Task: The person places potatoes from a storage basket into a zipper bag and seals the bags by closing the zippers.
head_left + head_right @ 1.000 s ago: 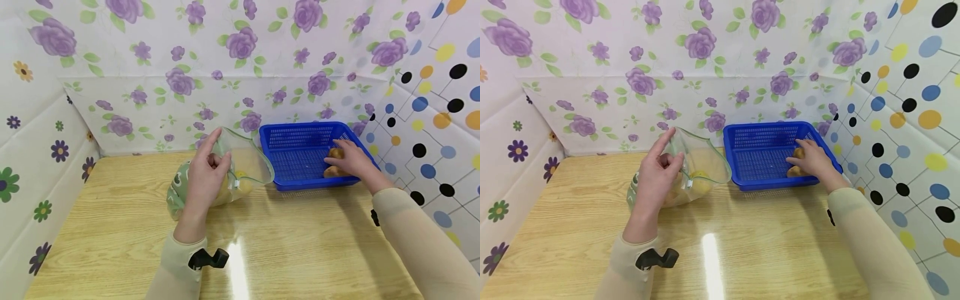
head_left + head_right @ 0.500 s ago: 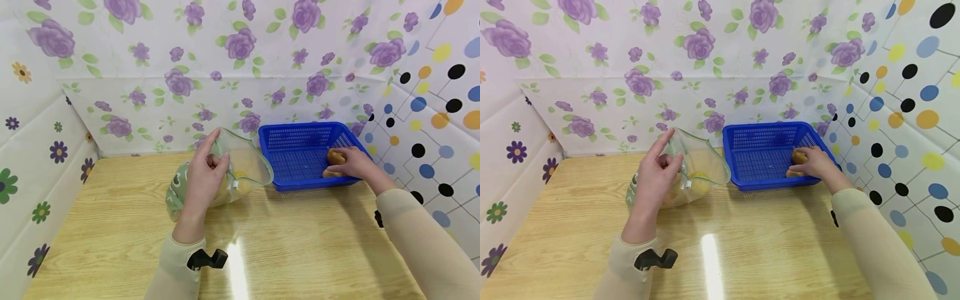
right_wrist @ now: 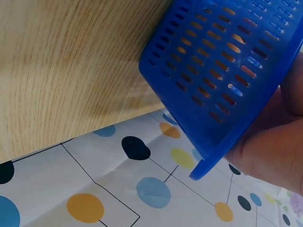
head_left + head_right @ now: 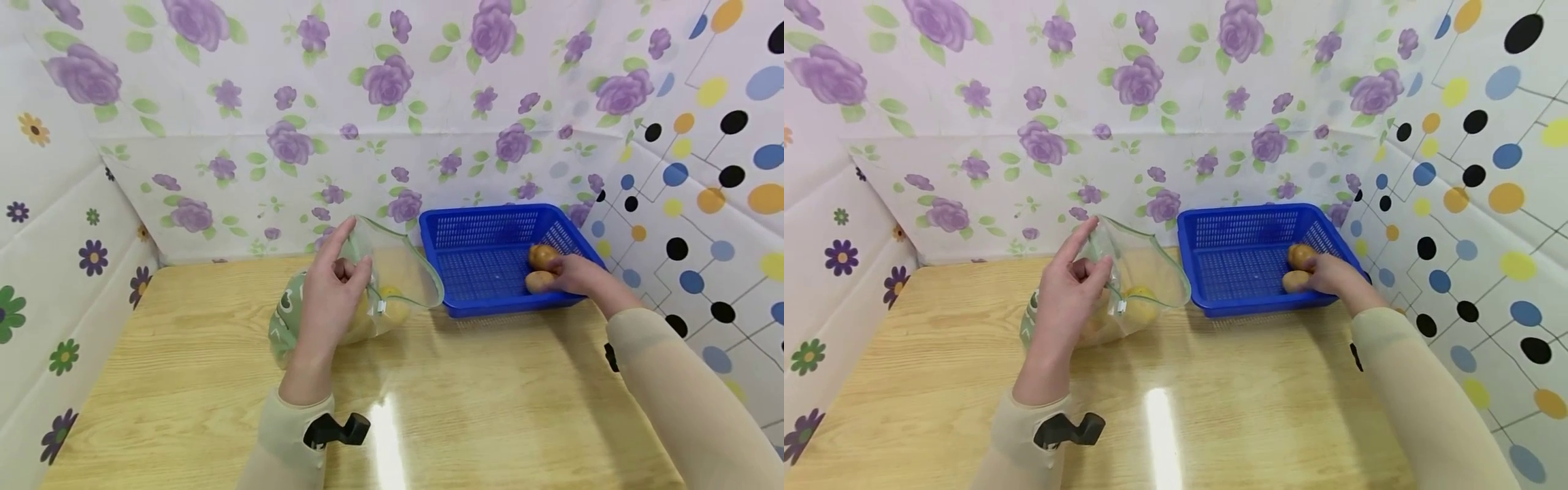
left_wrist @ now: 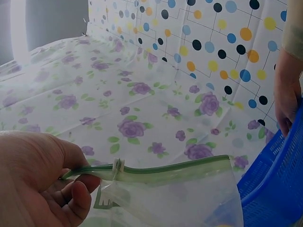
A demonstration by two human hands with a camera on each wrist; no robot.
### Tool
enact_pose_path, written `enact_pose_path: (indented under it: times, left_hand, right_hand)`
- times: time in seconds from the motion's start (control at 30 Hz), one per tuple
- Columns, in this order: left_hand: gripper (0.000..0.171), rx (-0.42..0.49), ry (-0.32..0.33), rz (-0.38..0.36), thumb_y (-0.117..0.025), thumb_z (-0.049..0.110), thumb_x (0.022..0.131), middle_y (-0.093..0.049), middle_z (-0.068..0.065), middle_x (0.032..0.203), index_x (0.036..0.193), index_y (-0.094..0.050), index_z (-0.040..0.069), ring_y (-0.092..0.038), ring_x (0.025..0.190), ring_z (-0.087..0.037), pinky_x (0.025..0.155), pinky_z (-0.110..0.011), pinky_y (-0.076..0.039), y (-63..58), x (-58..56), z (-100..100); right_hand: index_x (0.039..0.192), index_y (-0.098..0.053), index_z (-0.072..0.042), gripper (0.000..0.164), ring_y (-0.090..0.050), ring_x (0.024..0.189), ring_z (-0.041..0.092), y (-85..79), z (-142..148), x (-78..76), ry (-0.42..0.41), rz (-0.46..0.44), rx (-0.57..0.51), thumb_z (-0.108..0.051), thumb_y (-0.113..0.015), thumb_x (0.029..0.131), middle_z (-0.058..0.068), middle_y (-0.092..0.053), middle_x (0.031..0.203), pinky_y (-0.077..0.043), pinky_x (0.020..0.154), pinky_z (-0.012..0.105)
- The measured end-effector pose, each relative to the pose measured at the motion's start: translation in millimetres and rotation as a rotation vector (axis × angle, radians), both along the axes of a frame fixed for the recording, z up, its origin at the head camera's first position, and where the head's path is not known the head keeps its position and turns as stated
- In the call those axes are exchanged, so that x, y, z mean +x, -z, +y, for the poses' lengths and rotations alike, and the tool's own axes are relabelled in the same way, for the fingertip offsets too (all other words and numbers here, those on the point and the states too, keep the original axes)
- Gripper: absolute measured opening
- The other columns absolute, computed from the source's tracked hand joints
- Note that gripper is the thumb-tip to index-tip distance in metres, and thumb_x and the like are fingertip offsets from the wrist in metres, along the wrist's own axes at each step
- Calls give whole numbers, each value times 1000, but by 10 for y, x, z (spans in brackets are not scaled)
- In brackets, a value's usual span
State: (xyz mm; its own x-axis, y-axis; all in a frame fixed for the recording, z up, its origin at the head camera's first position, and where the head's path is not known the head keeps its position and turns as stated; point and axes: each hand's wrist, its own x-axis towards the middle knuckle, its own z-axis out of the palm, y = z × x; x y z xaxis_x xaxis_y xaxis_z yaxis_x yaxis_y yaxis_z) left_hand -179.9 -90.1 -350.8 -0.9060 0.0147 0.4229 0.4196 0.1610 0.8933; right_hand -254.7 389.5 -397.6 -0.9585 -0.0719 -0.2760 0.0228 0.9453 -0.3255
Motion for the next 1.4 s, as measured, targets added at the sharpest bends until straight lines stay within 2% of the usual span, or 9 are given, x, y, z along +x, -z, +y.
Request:
enact_pose_path:
  times: [0.17, 0.3, 0.47, 0.6, 0.77, 0.9, 1.03, 1.23, 1.4]
  left_hand:
    - [66, -2, 0, 5, -72, 7, 105, -50, -5, 69, 166, -54, 25, -44, 61, -16, 55, -24, -38, 18, 4, 37]
    - [66, -6, -6, 25, -72, 6, 104, -49, -5, 67, 166, -54, 24, -43, 59, -16, 55, -24, -37, 19, -5, 55]
    - [67, -8, -9, 34, -72, 5, 104, -50, -6, 67, 166, -54, 25, -43, 58, -17, 54, -24, -37, 37, -3, 34]
    - [67, -9, -10, 21, -72, 5, 104, -51, -6, 68, 166, -54, 25, -44, 59, -17, 54, -24, -38, 42, 5, 20]
    - [66, -17, -5, 13, -72, 7, 105, -51, -5, 70, 166, -53, 26, -45, 61, -18, 57, -26, -39, 19, 8, 27]
    - [67, -27, -13, 6, -72, 8, 105, -51, -5, 70, 166, -53, 26, -45, 61, -18, 57, -26, -39, 11, 14, 24]
    - [67, -33, -19, 5, -72, 8, 105, -52, -6, 69, 166, -53, 26, -45, 61, -18, 57, -26, -39, 9, 18, 16]
    - [66, -47, -23, 22, -72, 9, 105, -52, -6, 69, 166, -53, 25, -45, 60, -17, 57, -26, -39, 22, 26, 7]
    - [66, -44, -20, 39, -72, 8, 105, -52, -6, 69, 166, -53, 24, -46, 60, -17, 56, -26, -39, 16, 22, 7]
  right_hand:
    - [146, -57, 18, 68, -54, 131, 63, 45, 56, -18, -35, 30, 8, -28, -80, 100, 45, -57, 142, -41, 113, 72]
    - [147, -57, 16, 70, -53, 132, 63, 72, 69, -33, -38, 44, -12, -31, -80, 101, 45, -56, 143, -43, 111, 72]
    - [155, -52, 12, 74, -49, 136, 63, 43, -6, -1, -28, 34, -86, -34, -78, 104, 46, -51, 149, -43, 112, 72]
    - [161, -49, 5, 76, -49, 138, 60, -36, -103, 33, 3, 52, -155, -36, -77, 105, 43, -48, 154, -44, 112, 71]
    - [167, -45, -2, 80, -56, 128, 48, -136, -215, 38, 58, 95, -270, -38, -79, 104, 35, -51, 154, -51, 101, 61]
    - [167, -46, -4, 78, -58, 127, 44, -212, -361, 29, 32, 168, -319, -38, -79, 105, 30, -54, 153, -52, 97, 56]
    - [164, -50, -4, 74, -59, 126, 41, -301, -570, 65, 17, 241, -367, -35, -81, 104, 27, -58, 148, -52, 97, 54]
    - [153, -48, -3, 72, -57, 130, 41, -429, -872, 183, 47, 287, -464, -37, -84, 101, 24, -58, 144, -51, 103, 58]
    - [150, -54, -8, 66, -59, 129, 36, -596, -1094, 256, 9, 346, -462, -42, -83, 101, 17, -62, 142, -52, 102, 56]
